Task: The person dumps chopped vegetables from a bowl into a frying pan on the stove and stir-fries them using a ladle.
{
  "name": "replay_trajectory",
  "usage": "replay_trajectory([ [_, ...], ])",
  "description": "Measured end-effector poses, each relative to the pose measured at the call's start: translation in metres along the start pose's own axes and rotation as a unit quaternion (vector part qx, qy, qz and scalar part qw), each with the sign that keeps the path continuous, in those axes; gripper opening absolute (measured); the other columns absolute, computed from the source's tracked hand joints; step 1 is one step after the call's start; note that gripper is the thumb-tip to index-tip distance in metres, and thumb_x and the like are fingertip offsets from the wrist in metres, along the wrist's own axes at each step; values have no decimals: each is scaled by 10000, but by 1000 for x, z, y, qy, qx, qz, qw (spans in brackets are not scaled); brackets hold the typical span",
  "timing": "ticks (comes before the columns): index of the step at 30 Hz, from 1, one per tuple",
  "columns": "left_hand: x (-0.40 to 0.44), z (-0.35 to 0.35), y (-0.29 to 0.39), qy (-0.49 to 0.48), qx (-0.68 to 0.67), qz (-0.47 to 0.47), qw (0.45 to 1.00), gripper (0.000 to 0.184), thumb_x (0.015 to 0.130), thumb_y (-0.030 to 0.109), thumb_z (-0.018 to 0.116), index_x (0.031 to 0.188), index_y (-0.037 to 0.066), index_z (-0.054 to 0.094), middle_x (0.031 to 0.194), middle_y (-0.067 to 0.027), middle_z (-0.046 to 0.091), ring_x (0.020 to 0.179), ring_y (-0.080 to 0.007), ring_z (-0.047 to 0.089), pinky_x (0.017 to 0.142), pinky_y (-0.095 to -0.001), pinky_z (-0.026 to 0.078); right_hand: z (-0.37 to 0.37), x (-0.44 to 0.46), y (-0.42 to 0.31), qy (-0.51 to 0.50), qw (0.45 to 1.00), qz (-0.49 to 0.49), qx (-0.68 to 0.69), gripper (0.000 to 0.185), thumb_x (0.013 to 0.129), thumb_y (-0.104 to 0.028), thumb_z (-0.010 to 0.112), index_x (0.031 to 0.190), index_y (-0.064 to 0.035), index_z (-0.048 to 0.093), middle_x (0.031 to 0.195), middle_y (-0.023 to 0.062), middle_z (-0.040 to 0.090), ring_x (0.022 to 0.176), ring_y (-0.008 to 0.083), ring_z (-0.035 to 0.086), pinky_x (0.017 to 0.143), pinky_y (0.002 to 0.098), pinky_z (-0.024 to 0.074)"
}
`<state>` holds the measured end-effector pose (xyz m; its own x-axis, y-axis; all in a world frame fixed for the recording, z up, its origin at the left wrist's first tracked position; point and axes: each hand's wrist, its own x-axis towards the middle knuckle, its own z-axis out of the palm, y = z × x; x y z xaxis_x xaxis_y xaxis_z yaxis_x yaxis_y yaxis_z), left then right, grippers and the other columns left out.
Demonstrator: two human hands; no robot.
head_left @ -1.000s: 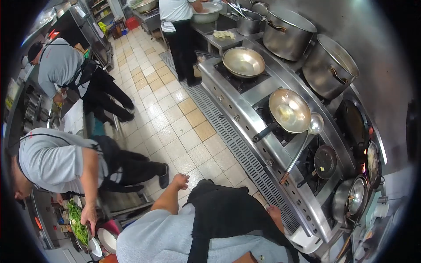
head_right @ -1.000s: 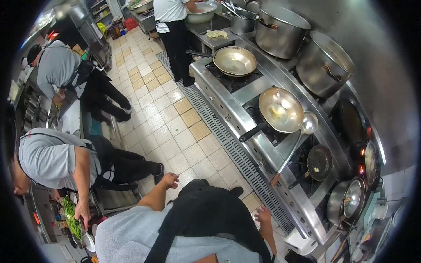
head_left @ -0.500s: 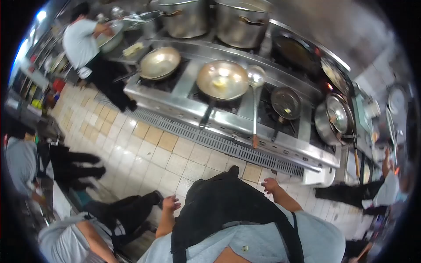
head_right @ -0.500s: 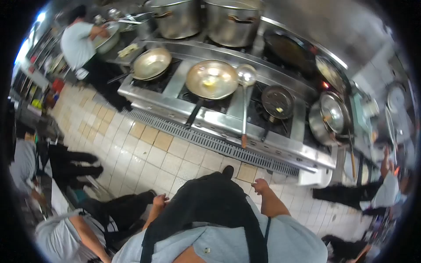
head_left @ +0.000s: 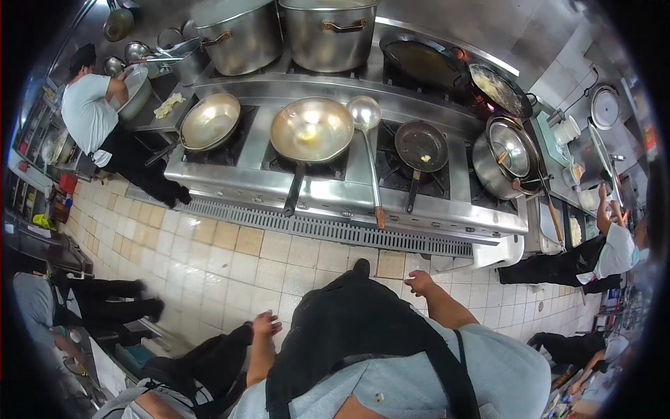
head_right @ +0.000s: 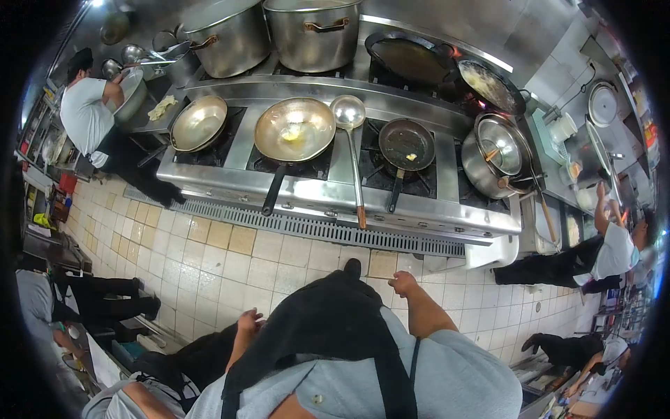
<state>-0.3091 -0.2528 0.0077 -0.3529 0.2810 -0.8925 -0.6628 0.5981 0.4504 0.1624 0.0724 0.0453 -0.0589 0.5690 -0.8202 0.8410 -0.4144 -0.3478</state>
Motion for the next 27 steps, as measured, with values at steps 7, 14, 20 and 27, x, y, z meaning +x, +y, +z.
replay_trajectory([
  [7, 7, -4, -4, -5, -9, -5, 1000, 435, 953, 291, 589, 1294, 65, 441, 1069, -129, 586, 765, -301, 631, 668, -457, 576, -1, -12, -5, -14, 999, 27, 25, 557, 881, -224, 678, 1370, -48, 476, 1063, 167, 657, 770, 265, 682, 625, 407, 580],
  [14, 6, -11, -12, -1, -7, -21, 1000, 407, 950, 276, 587, 1257, 46, 451, 1032, -136, 587, 733, -316, 632, 634, -464, 571, -3, -6, -18, -17, 1000, 11, 6, 557, 873, -220, 680, 1364, -47, 485, 1077, 161, 656, 812, 271, 694, 635, 398, 582],
  [20, -2, -3, -12, 21, -30, -4, 999, 424, 941, 273, 602, 1253, 25, 459, 1000, -157, 598, 657, -307, 622, 571, -452, 564, -4, 7, -23, -12, 999, -17, -36, 554, 866, -227, 687, 1354, -46, 498, 1080, 162, 657, 785, 257, 700, 606, 390, 583],
  [27, -4, -3, -20, 28, -27, -10, 999, 449, 933, 266, 609, 1281, 27, 458, 1011, -146, 608, 672, -285, 630, 583, -430, 568, -6, 4, -23, -17, 1000, -9, -17, 555, 866, -224, 688, 1354, -43, 496, 1061, 174, 661, 797, 276, 705, 613, 399, 582],
])
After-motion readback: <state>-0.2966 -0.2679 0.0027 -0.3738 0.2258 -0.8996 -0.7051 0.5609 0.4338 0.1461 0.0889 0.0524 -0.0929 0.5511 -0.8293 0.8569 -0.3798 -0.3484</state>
